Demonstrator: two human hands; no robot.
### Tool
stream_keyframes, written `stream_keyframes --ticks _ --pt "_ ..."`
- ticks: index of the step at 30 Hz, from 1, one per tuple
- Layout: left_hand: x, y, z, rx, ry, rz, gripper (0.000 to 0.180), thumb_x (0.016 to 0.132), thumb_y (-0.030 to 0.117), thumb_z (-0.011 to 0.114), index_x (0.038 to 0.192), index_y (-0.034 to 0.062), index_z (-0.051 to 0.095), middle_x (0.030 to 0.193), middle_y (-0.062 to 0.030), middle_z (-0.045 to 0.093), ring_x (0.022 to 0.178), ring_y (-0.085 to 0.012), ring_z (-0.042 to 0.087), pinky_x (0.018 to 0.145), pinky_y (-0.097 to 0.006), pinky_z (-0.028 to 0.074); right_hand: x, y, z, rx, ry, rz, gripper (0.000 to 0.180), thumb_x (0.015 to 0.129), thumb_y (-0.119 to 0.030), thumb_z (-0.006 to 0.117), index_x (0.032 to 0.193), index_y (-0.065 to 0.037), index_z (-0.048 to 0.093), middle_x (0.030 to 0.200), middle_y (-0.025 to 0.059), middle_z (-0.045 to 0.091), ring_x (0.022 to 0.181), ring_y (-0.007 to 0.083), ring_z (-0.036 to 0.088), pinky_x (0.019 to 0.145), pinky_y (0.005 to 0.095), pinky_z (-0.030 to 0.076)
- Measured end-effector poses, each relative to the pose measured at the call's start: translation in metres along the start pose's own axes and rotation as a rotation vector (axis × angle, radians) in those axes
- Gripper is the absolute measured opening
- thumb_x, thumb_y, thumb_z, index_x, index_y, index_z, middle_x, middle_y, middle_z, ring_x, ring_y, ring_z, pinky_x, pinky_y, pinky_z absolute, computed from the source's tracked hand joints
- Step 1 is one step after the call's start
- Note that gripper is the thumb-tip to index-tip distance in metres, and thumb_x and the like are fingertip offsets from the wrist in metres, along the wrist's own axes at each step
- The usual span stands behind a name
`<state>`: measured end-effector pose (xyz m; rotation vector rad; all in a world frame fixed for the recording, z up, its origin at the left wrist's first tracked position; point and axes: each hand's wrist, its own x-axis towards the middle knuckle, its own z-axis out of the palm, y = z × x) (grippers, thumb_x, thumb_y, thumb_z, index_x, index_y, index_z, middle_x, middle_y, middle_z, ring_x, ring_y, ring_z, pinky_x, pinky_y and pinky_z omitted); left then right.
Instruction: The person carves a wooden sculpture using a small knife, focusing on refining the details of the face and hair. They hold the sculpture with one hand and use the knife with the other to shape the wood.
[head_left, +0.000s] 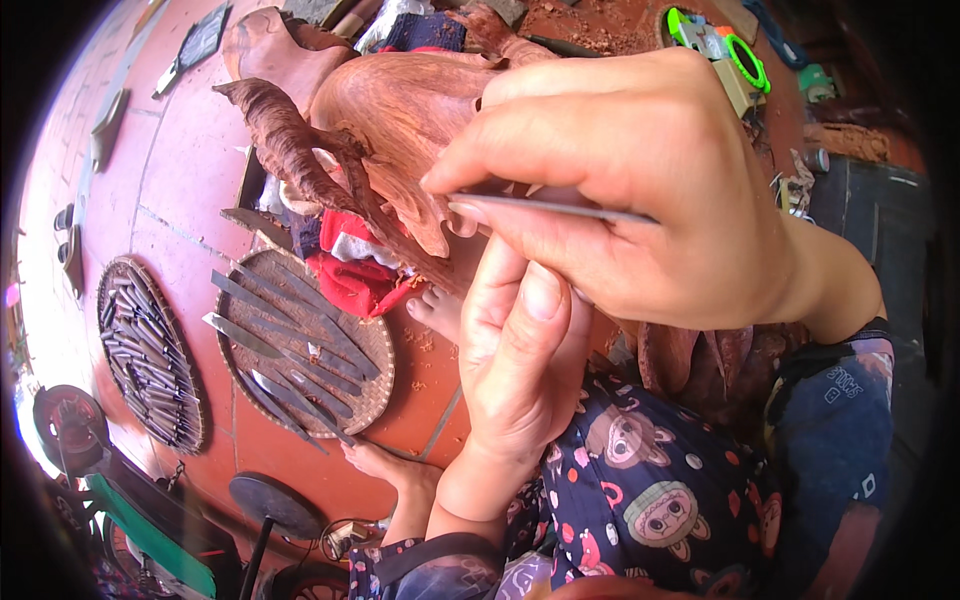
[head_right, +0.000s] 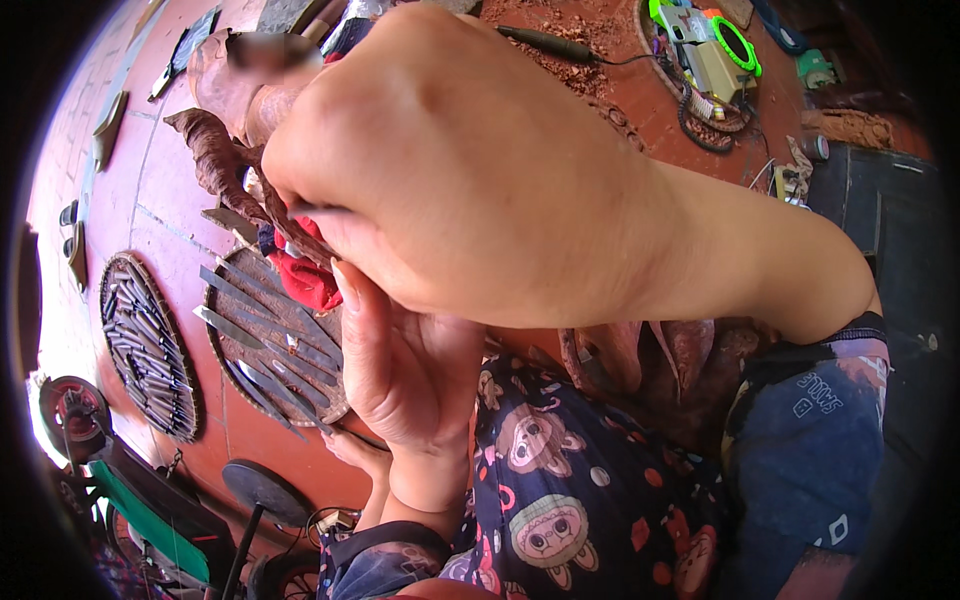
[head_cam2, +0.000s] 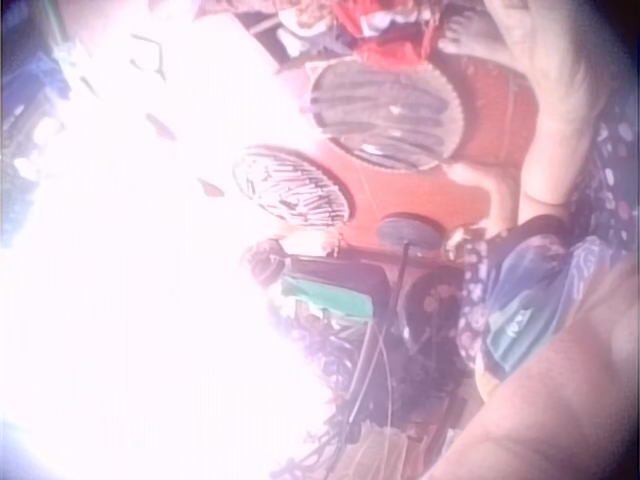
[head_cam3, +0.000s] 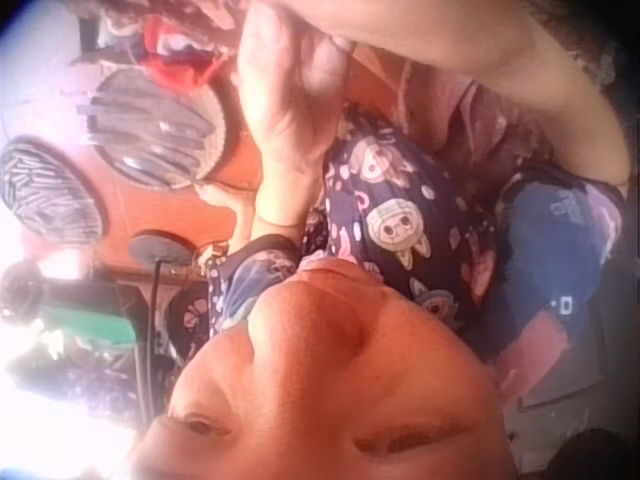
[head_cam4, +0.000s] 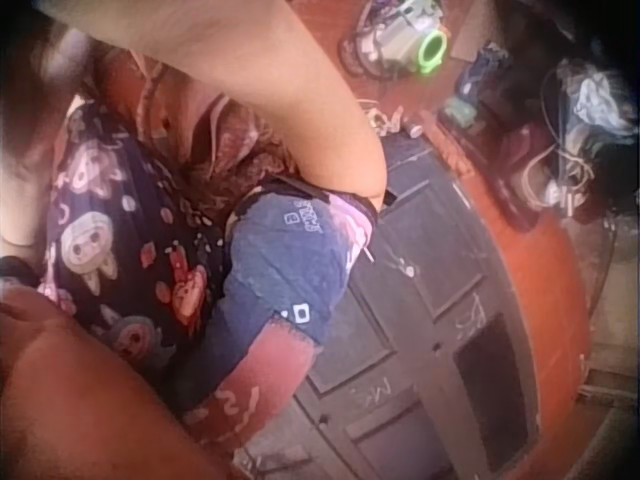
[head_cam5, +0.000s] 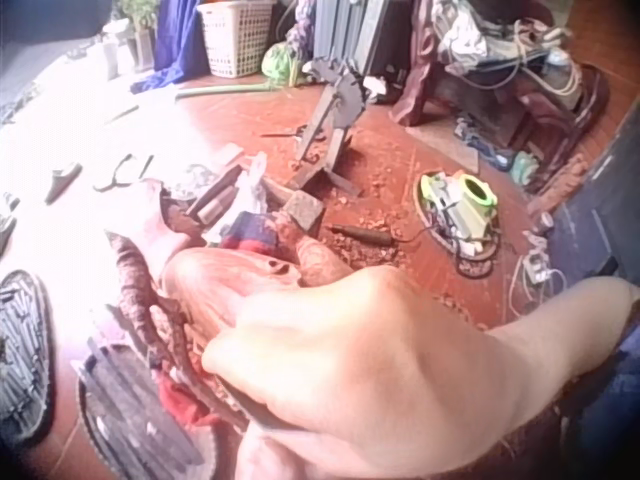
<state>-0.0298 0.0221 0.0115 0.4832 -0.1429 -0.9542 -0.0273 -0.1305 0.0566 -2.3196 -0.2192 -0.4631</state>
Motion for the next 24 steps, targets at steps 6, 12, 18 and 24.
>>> stream_keyframes --ticks 6,12,18,24 --pt "-0.002 0.001 0.0 -0.003 -0.054 -0.014 0.063 0.105 0.031 0.047 0.158 0.0079 0.021 0.162 -0.0123 0.029 0.151 -0.0307 0.023 0.123 -0.053 0.015 -0.006 0.012 -0.006 -0.019 -0.02 0.008 0.015 0.076 0.006 0.07 0.091 0.003 0.071 0.081 0.0151 0.068 0.069 0.0267 0.067 0.059 0.0314 0.051" --pt "-0.002 -0.002 0.0 -0.065 -0.032 -0.009 0.063 0.105 0.03 0.047 0.159 0.0097 0.019 0.162 -0.0119 0.027 0.15 -0.0307 0.024 0.123 -0.053 0.016 -0.004 0.003 0.003 0.092 0.029 -0.002 0.018 0.077 0.009 0.066 0.092 0.002 0.071 0.082 0.0144 0.069 0.069 0.0244 0.068 0.059 0.0305 0.051" --pt "-0.004 -0.004 0.001 -0.037 -0.029 -0.037 0.067 0.104 0.033 0.05 0.16 0.015 0.018 0.163 -0.0098 0.025 0.15 -0.0299 0.023 0.124 -0.052 0.015 0.002 -0.011 -0.005 0.245 0.026 0.187 0.023 0.076 0.013 0.064 0.094 0.001 0.072 0.081 0.014 0.069 0.07 0.0249 0.068 0.06 0.0305 0.052" --pt "-0.004 -0.005 0.005 -0.051 0.024 -0.025 0.068 0.103 0.033 0.051 0.16 0.0162 0.018 0.164 -0.0078 0.025 0.151 -0.0286 0.022 0.124 -0.052 0.013 -0.004 0.009 -0.003 0.123 -0.039 -0.054 0.023 0.076 0.014 0.062 0.094 0.004 0.071 0.084 0.0148 0.069 0.07 0.0246 0.068 0.062 0.0302 0.053"
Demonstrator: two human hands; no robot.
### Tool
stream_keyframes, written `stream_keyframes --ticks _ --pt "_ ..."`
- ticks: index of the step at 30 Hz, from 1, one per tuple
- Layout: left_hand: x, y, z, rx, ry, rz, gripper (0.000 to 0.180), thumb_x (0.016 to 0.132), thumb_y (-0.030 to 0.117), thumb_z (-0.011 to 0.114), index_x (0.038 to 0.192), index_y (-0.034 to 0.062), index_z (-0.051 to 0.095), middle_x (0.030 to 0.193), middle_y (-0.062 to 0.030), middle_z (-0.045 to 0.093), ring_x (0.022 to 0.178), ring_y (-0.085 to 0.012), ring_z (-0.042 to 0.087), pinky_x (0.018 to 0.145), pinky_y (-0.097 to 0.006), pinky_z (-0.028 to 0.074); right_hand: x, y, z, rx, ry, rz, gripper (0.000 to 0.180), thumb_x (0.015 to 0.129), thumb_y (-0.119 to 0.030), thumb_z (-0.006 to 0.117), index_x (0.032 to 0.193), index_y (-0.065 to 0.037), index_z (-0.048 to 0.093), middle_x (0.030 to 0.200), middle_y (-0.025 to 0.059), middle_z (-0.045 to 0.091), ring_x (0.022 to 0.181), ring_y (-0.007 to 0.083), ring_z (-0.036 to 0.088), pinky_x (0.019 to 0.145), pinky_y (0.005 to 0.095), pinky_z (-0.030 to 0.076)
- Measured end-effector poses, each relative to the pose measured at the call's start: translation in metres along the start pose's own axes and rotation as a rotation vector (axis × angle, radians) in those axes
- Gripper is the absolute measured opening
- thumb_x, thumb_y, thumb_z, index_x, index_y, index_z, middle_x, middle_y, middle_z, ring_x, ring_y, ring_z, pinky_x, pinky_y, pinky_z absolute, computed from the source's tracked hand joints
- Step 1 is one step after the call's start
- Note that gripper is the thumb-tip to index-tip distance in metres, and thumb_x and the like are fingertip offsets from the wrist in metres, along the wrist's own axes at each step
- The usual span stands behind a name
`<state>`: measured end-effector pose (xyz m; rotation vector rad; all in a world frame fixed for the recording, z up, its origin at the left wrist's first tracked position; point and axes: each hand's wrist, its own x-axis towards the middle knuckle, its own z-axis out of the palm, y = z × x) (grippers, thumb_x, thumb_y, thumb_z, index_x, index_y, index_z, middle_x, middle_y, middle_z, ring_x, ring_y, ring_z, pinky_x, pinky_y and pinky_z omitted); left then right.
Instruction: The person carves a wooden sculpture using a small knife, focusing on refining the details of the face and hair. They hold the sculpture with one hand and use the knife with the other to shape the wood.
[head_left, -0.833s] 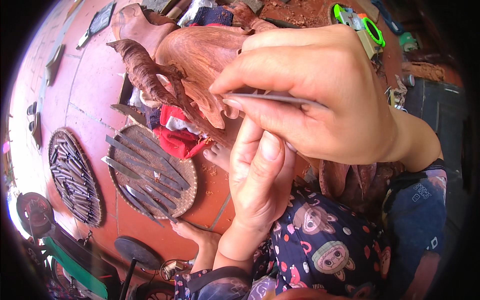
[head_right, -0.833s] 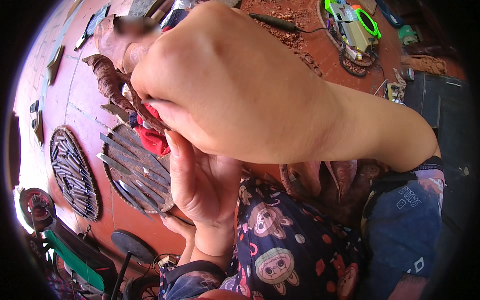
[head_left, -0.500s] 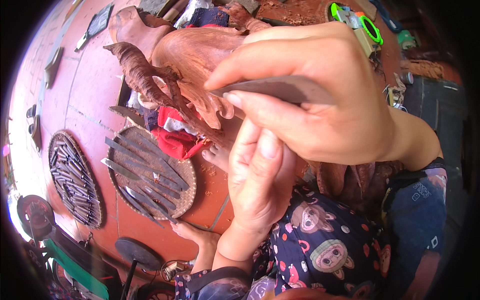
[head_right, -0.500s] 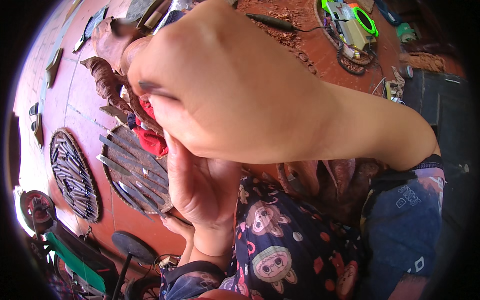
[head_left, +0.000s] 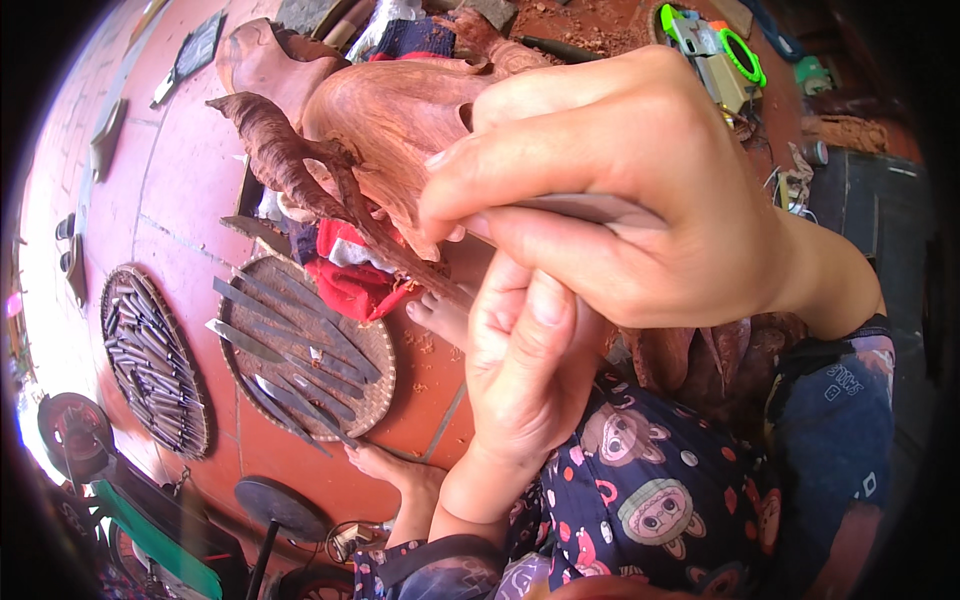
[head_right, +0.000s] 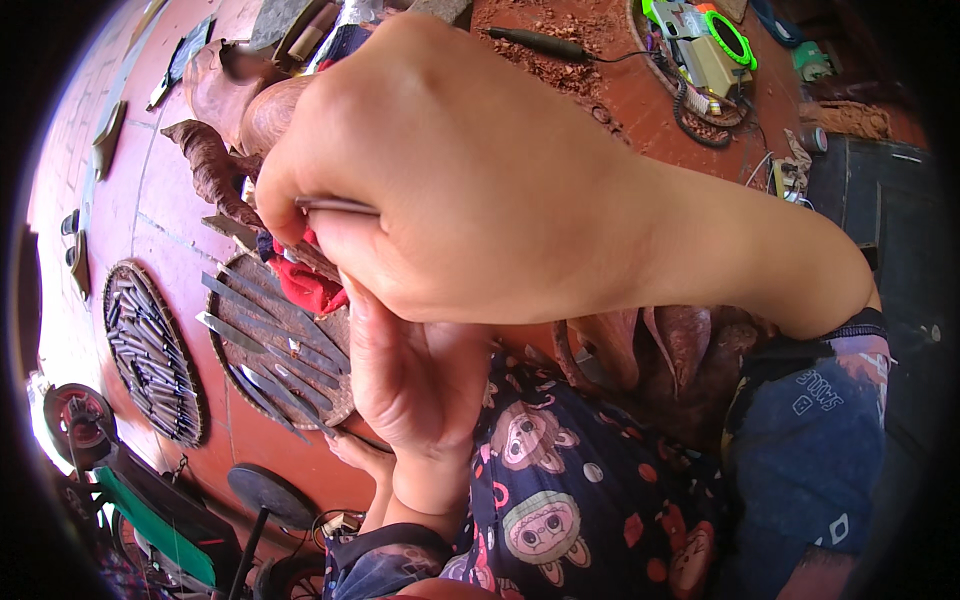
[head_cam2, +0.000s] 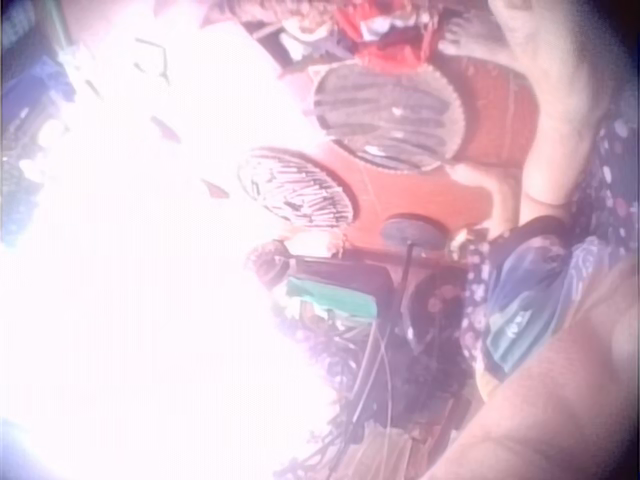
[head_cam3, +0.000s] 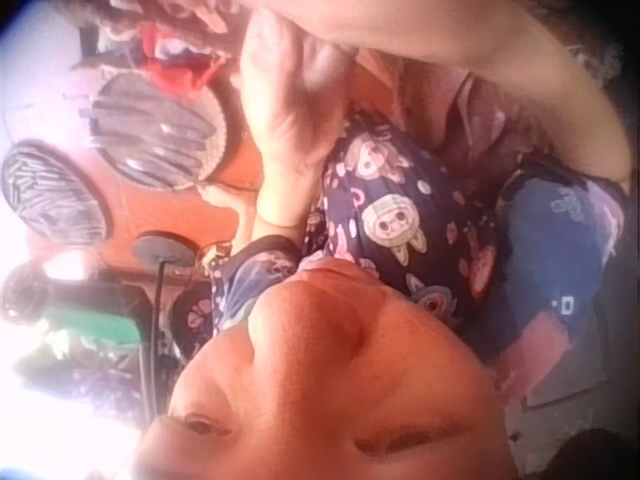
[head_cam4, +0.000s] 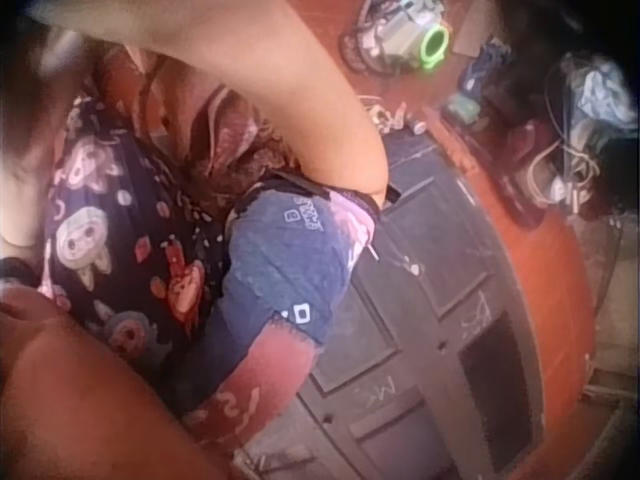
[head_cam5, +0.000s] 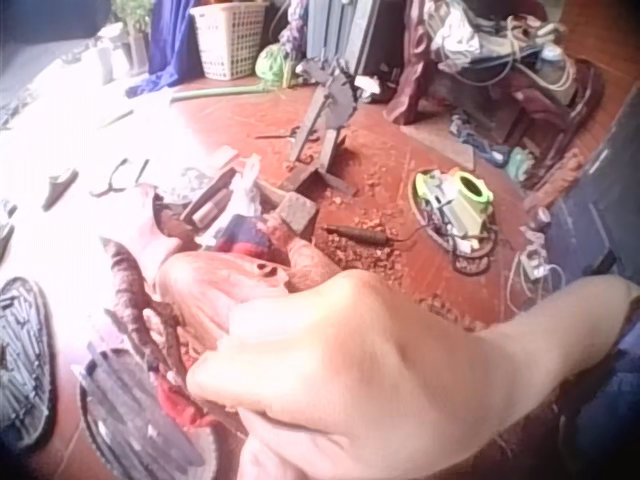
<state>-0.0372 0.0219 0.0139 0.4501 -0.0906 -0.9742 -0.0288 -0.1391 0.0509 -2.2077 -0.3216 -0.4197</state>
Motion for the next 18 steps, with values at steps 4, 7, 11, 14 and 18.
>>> stream_keyframes --ticks 4,7,11,14,18 --pt "0.005 -0.004 0.0 -0.015 -0.006 0.007 0.068 0.103 0.032 0.052 0.159 0.0148 0.018 0.163 -0.0086 0.026 0.151 -0.0283 0.022 0.124 -0.051 0.014 0.003 -0.004 0.0 0.298 0.104 0.05 0.023 0.075 0.014 0.062 0.093 0.004 0.072 0.084 0.0147 0.07 0.071 0.0249 0.069 0.063 0.0304 0.053" --pt "0.005 -0.002 0.002 -0.095 0.01 0.002 0.064 0.102 0.029 0.055 0.154 0.0055 0.026 0.159 -0.0134 0.03 0.148 -0.0288 0.026 0.122 -0.048 0.017 0.005 -0.005 -0.001 0.239 0.09 0.062 0.022 0.075 0.014 0.062 0.092 0.004 0.072 0.083 0.015 0.071 0.071 0.0242 0.069 0.063 0.0301 0.054" --pt "0.001 -0.006 0.001 -0.093 -0.006 0.032 0.06 0.102 0.03 0.056 0.15 0.0002 0.035 0.155 -0.0148 0.035 0.147 -0.0285 0.03 0.121 -0.046 0.019 0.002 -0.007 0.002 0.117 0.073 0.066 0.02 0.076 0.011 0.063 0.091 0.003 0.072 0.081 0.0146 0.07 0.07 0.0239 0.069 0.062 0.0303 0.053" --pt "0.005 -0.005 0.0 -0.098 0.013 0.009 0.063 0.101 0.032 0.058 0.151 0.0015 0.034 0.157 -0.0137 0.033 0.148 -0.0287 0.027 0.121 -0.047 0.018 0.003 -0.002 0.005 0.07 0.085 0.064 0.02 0.075 0.01 0.063 0.09 0.002 0.072 0.079 0.014 0.069 0.069 0.0239 0.068 0.061 0.0304 0.053" --pt "0.0 -0.001 0.003 -0.079 0.062 -0.012 0.075 0.1 0.036 0.059 0.156 0.0026 0.022 0.16 -0.0138 0.026 0.15 -0.0297 0.023 0.122 -0.048 0.015 0.01 -0.011 -0.008 -0.097 -0.108 0.077 0.019 0.074 0.009 0.064 0.089 0.0 0.073 0.078 0.0119 0.068 0.067 0.0235 0.067 0.058 0.0301 0.051"
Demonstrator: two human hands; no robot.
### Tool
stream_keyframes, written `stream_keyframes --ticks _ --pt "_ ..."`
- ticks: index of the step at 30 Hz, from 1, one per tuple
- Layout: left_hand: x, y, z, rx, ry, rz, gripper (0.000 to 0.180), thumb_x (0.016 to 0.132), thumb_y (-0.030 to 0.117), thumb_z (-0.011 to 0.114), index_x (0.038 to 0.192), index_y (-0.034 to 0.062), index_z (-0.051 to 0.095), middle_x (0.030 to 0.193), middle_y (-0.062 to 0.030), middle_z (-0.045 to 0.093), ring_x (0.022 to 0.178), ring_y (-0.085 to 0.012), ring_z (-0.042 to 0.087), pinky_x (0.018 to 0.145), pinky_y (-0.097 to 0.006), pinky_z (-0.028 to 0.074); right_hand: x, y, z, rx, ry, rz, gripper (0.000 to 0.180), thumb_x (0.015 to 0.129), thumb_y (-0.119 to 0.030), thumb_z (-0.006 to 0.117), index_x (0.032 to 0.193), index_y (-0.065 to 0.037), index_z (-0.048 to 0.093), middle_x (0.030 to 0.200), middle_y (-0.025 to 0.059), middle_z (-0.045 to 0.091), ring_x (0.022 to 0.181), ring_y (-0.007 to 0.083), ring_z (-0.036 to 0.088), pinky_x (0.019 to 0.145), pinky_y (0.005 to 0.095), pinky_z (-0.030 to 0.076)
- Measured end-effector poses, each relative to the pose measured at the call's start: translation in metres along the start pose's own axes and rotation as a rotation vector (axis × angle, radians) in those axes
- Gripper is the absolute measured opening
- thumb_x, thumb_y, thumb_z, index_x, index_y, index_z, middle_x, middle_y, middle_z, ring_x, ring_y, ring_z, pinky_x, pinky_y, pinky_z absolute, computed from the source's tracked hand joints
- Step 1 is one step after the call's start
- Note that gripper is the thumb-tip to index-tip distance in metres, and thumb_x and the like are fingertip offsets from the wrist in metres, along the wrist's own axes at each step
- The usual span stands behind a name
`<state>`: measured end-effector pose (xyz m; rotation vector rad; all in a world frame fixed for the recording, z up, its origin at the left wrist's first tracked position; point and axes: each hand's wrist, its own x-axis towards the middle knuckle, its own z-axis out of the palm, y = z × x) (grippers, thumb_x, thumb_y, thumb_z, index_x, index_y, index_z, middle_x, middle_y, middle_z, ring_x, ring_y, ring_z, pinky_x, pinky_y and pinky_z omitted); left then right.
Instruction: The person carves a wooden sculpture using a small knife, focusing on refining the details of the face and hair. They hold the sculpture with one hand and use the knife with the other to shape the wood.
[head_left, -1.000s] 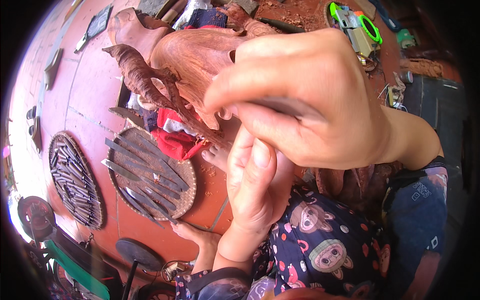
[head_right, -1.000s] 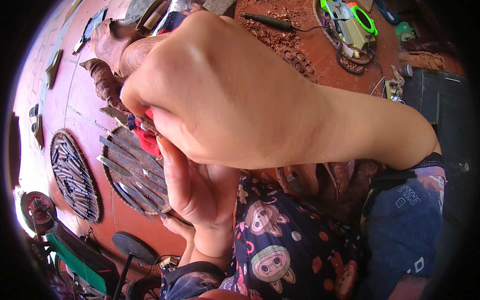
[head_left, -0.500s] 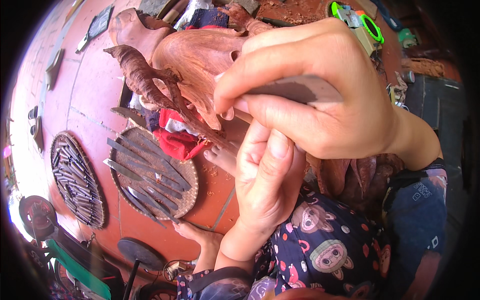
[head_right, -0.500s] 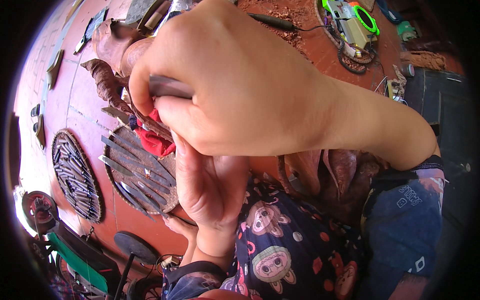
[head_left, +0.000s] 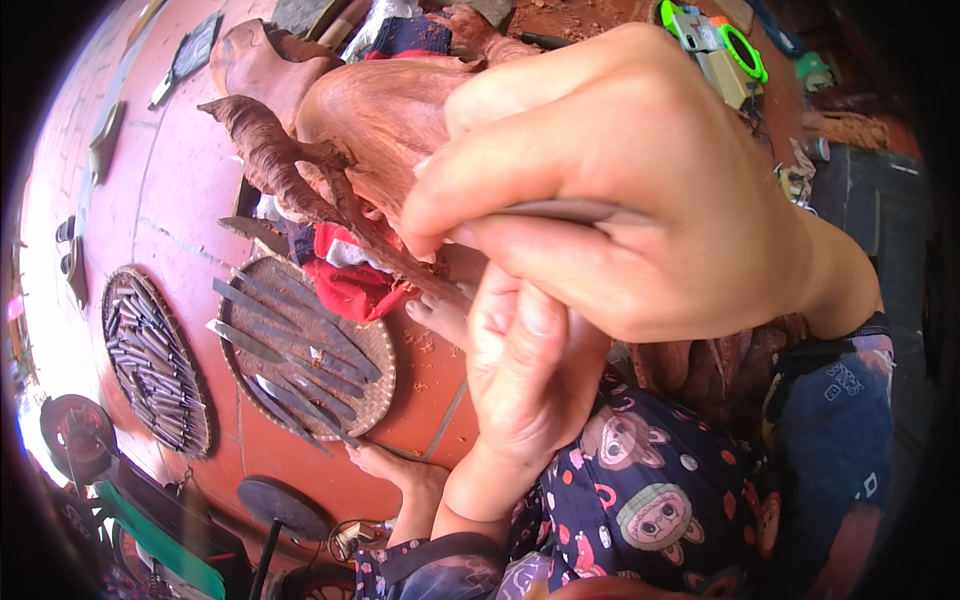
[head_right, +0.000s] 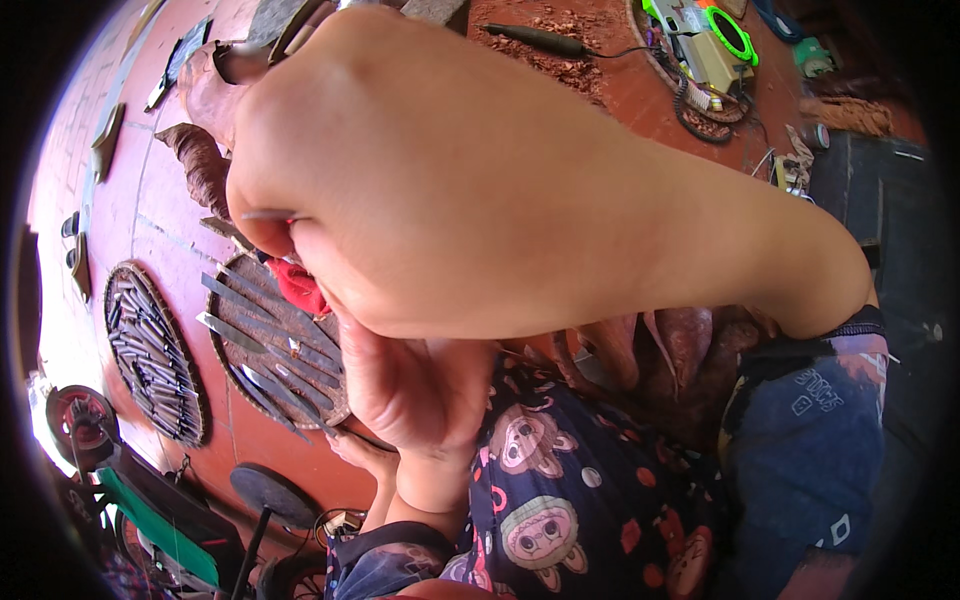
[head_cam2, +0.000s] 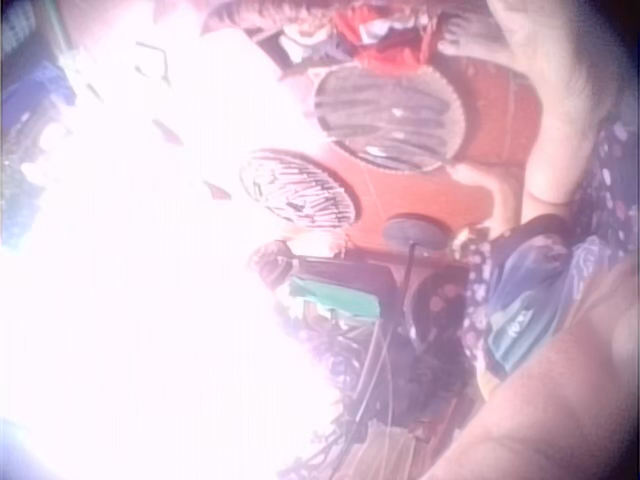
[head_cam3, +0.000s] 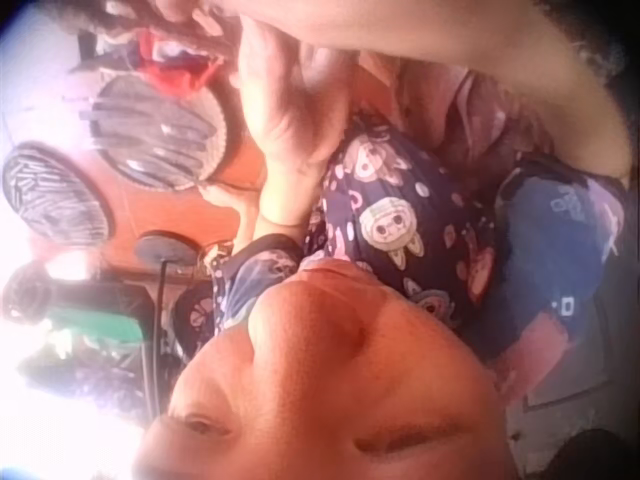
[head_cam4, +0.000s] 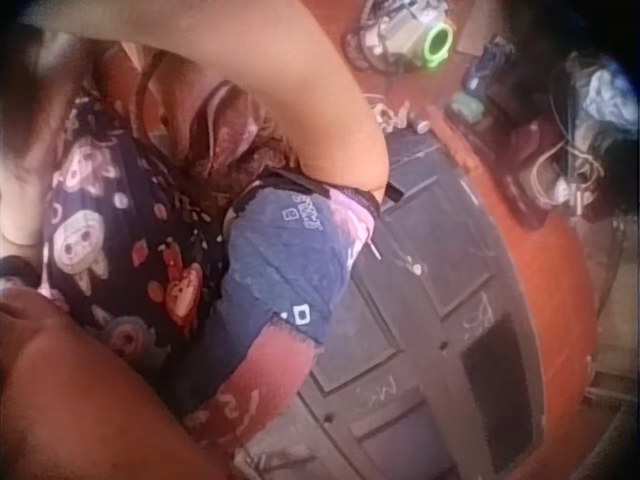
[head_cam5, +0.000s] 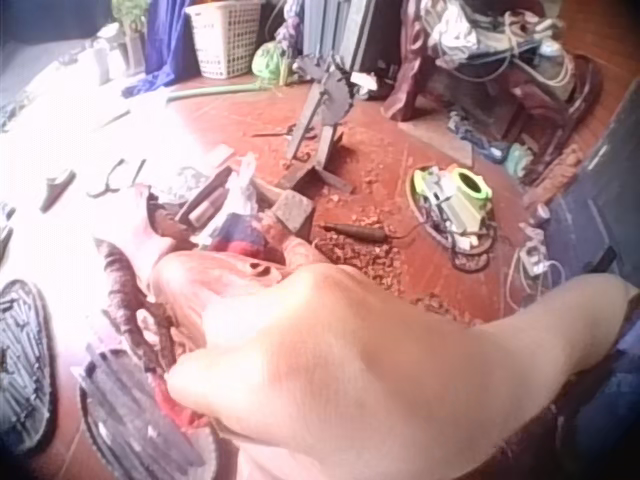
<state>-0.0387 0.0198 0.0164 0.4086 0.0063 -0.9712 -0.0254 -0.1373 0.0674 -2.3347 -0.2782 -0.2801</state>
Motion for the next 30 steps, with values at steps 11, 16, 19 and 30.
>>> stream_keyframes --ticks 11,16,19,30 --pt "0.007 -0.008 -0.005 -0.019 -0.051 0.045 0.067 0.1 0.034 0.059 0.153 0.0048 0.03 0.158 -0.0132 0.032 0.148 -0.0294 0.026 0.121 -0.048 0.016 0.002 0.001 0.001 0.071 0.008 0.012 0.018 0.074 0.008 0.065 0.087 -0.002 0.073 0.077 0.0108 0.068 0.067 0.0233 0.067 0.057 0.0297 0.05" --pt "0.004 -0.006 -0.005 -0.019 -0.055 0.043 0.068 0.101 0.035 0.057 0.155 0.006 0.028 0.159 -0.0121 0.03 0.149 -0.0301 0.025 0.122 -0.049 0.016 0.002 -0.002 0.002 0.117 0.015 0.044 0.018 0.074 0.007 0.065 0.086 -0.003 0.073 0.077 0.0108 0.068 0.068 0.0232 0.067 0.058 0.0298 0.05" --pt "0.005 -0.006 -0.003 -0.01 -0.064 0.031 0.07 0.101 0.037 0.056 0.156 0.0086 0.025 0.16 -0.0106 0.03 0.15 -0.0297 0.024 0.123 -0.051 0.016 -0.002 0.003 0.004 0.069 0.059 -0.009 0.018 0.074 0.007 0.065 0.086 -0.001 0.073 0.077 0.0113 0.068 0.069 0.0233 0.068 0.059 0.0301 0.051" --pt "0.002 -0.003 -0.005 0.034 -0.081 0.014 0.081 0.099 0.037 0.06 0.157 0.0043 0.016 0.162 -0.0143 0.025 0.151 -0.0325 0.022 0.124 -0.052 0.015 -0.007 0.001 0.009 0.147 0.242 0.014 0.015 0.08 0.005 0.068 0.095 0.005 0.071 0.08 0.0159 0.069 0.067 0.0251 0.069 0.059 0.0311 0.053"
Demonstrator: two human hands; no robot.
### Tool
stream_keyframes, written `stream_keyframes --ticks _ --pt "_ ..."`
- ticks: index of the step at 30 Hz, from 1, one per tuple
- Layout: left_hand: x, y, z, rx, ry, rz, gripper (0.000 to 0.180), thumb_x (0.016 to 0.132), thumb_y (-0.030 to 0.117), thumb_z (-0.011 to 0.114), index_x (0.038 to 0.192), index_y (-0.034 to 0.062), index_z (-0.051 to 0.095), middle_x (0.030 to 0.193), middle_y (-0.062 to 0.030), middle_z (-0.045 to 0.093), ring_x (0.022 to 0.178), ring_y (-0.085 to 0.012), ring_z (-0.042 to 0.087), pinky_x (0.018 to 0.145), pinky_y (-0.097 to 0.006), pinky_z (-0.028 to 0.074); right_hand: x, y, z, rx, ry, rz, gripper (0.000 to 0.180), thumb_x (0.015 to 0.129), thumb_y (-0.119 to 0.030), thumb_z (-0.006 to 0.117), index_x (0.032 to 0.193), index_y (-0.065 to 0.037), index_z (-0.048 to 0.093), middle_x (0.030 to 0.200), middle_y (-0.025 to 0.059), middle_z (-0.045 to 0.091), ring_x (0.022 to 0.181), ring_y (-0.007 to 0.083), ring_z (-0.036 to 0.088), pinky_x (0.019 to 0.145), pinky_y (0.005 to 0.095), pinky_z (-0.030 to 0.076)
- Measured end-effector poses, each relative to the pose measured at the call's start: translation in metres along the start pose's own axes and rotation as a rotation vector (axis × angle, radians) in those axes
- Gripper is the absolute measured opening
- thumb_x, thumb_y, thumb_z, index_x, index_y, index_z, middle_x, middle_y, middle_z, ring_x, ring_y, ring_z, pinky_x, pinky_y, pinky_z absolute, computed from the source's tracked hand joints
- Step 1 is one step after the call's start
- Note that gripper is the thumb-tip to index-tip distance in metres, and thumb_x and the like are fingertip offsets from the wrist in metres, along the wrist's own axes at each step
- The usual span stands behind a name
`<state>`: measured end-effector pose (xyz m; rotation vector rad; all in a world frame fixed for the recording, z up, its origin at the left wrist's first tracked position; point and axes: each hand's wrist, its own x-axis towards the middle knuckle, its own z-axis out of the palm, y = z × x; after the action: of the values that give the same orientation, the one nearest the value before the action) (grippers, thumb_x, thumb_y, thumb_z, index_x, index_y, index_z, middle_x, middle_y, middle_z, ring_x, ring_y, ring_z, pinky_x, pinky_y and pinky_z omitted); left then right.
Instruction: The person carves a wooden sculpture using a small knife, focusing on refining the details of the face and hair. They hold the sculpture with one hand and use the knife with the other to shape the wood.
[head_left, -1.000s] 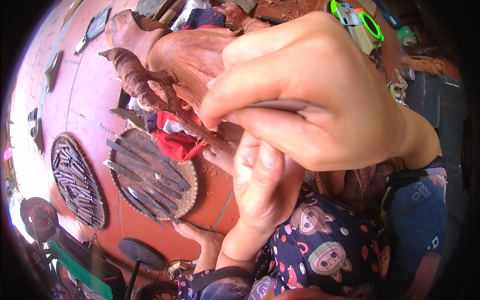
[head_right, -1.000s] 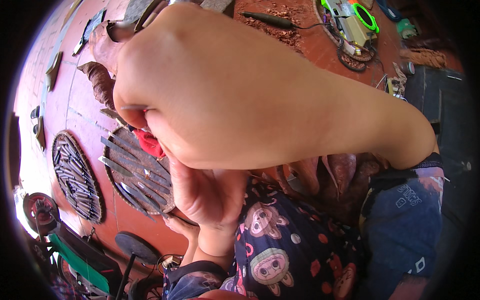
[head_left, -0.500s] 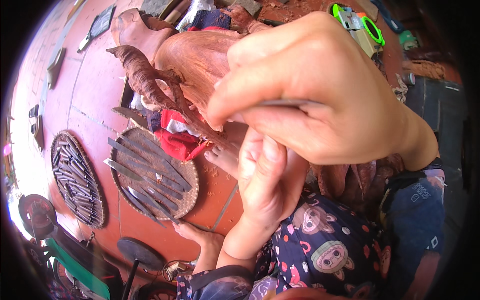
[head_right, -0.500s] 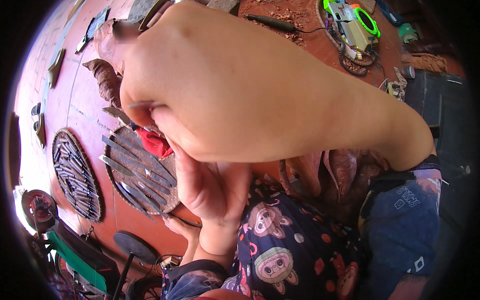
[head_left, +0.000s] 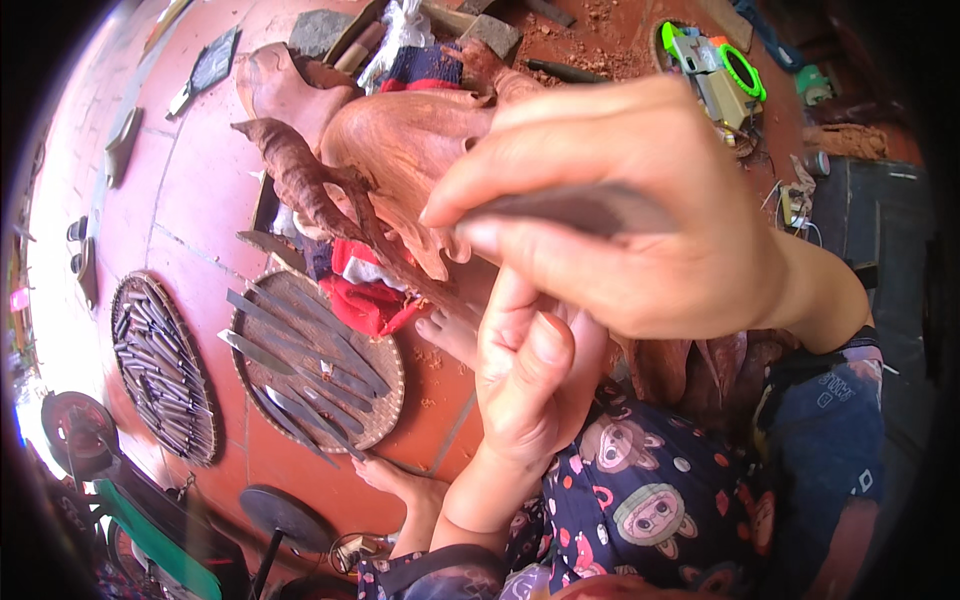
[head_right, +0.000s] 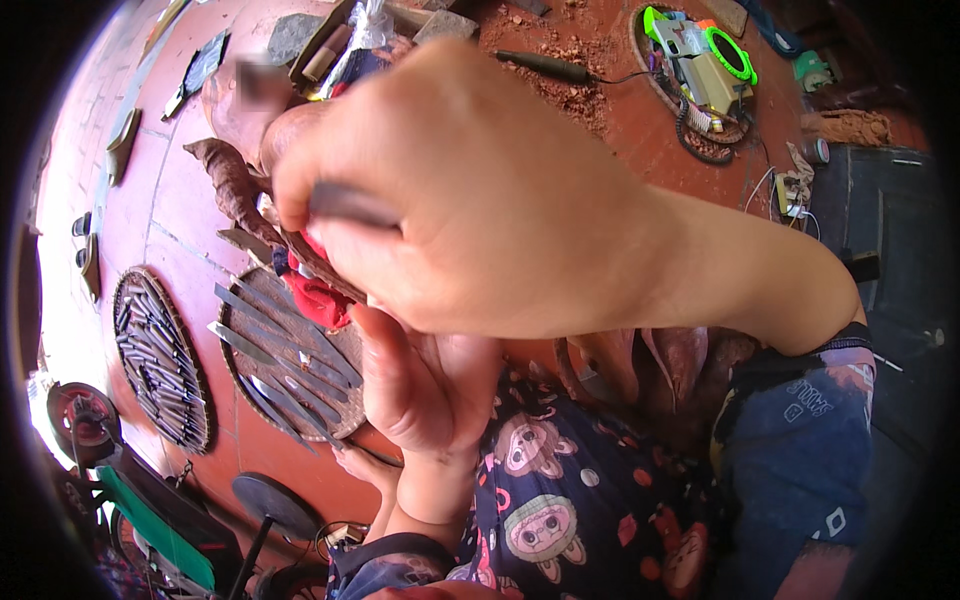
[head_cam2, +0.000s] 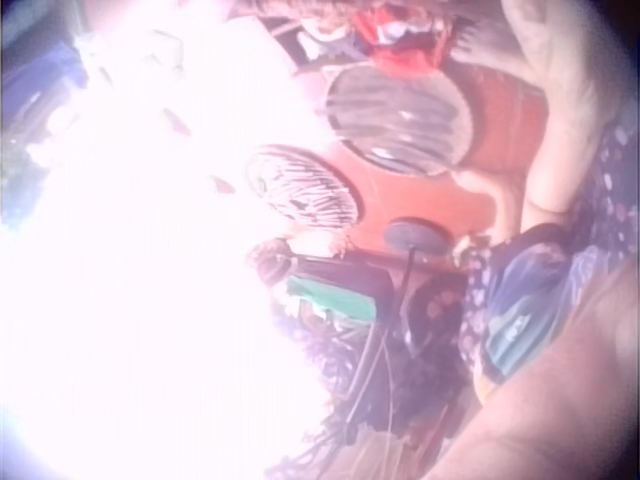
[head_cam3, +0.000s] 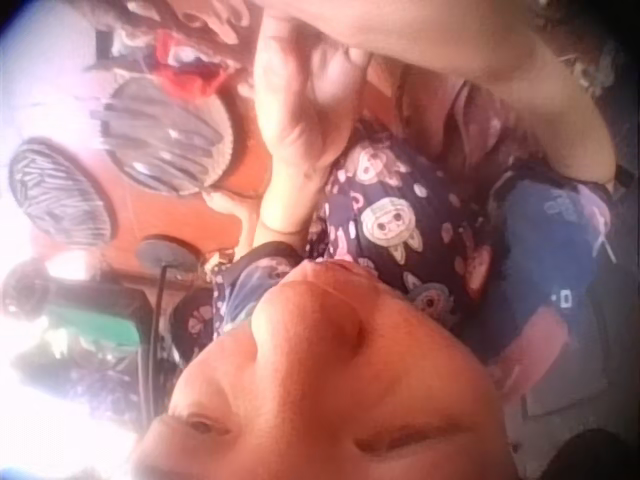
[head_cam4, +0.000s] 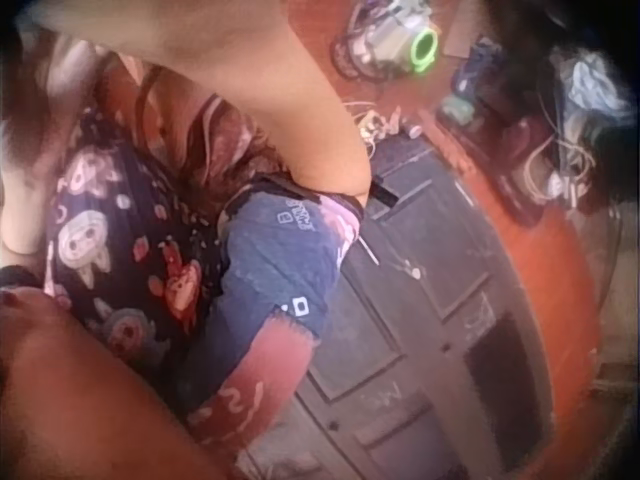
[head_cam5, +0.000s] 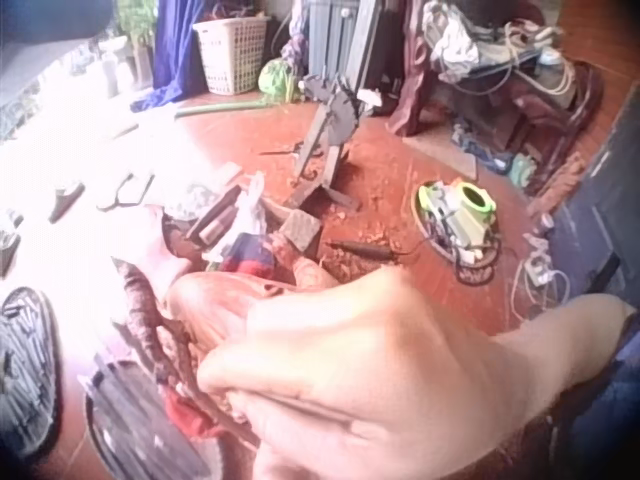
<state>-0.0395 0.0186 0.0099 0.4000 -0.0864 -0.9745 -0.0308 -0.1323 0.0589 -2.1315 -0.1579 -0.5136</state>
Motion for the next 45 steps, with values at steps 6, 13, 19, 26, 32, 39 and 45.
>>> stream_keyframes --ticks 6,13,19,26,32,39,45 --pt "-0.005 -0.004 -0.001 -0.025 0.117 -0.021 0.089 0.09 0.027 0.073 0.156 0.0028 0.018 0.159 -0.0142 0.031 0.147 -0.0335 0.029 0.121 -0.054 0.021 0.0 0.0 0.004 -0.114 -0.057 -0.021 0.015 0.081 0.002 0.067 0.095 0.001 0.071 0.081 0.0142 0.067 0.066 0.0283 0.068 0.058 0.034 0.053" --pt "-0.014 -0.002 -0.009 -0.037 0.114 -0.06 0.086 0.089 0.024 0.073 0.156 0.0034 0.022 0.158 -0.0137 0.034 0.146 -0.0337 0.032 0.121 -0.054 0.023 -0.01 -0.003 0.008 -0.127 -0.074 0.011 0.017 0.081 0.003 0.064 0.096 -0.002 0.071 0.084 0.0138 0.067 0.065 0.0281 0.066 0.056 0.0328 0.052" --pt "-0.014 -0.001 -0.009 -0.033 0.139 -0.076 0.081 0.089 0.024 0.074 0.153 0.0026 0.028 0.154 -0.0141 0.039 0.142 -0.0336 0.038 0.119 -0.053 0.027 -0.011 0.0 0.01 -0.142 -0.041 -0.04 0.017 0.08 0.004 0.065 0.095 0.001 0.071 0.083 0.0143 0.068 0.067 0.0264 0.067 0.058 0.0323 0.053" --pt "-0.01 -0.007 -0.017 -0.129 -0.087 0.028 0.069 0.096 0.013 0.066 0.152 -0.0045 0.03 0.154 -0.017 0.037 0.144 -0.0276 0.036 0.119 -0.043 0.027 -0.008 -0.001 0.001 -0.03 -0.149 0.001 0.018 0.079 0.008 0.063 0.095 0.003 0.071 0.085 0.0158 0.07 0.073 0.0266 0.069 0.066 0.0332 0.055" --pt "-0.004 -0.006 -0.014 -0.156 -0.061 0.014 0.071 0.097 0.014 0.064 0.154 -0.0027 0.025 0.156 -0.0182 0.034 0.145 -0.0286 0.034 0.12 -0.044 0.025 -0.006 0.0 -0.002 -0.086 -0.175 -0.025 0.021 0.079 0.01 0.06 0.096 0.004 0.071 0.087 0.0154 0.071 0.076 0.0272 0.069 0.07 0.0338 0.056" --pt "-0.001 -0.007 -0.014 -0.233 -0.124 0.033 0.065 0.098 0.011 0.061 0.153 -0.0019 0.028 0.155 -0.0175 0.034 0.145 -0.0285 0.035 0.12 -0.043 0.024 0.002 -0.007 -0.005 -0.074 -0.245 0.019 0.023 0.076 0.008 0.061 0.096 0.004 0.072 0.081 0.0155 0.069 0.076 0.0284 0.069 0.075 0.0341 0.056" --pt "0.003 -0.009 -0.018 -0.32 -0.226 0.027 0.056 0.1 0.005 0.056 0.15 -0.0024 0.032 0.155 -0.0191 0.035 0.147 -0.0299 0.031 0.123 -0.045 0.021 0.011 -0.021 -0.019 -0.195 -0.234 0.123 0.027 0.078 0.007 0.062 0.103 0.007 0.072 0.096 0.0168 0.074 0.085 0.0236 0.071 0.082 0.033 0.056"
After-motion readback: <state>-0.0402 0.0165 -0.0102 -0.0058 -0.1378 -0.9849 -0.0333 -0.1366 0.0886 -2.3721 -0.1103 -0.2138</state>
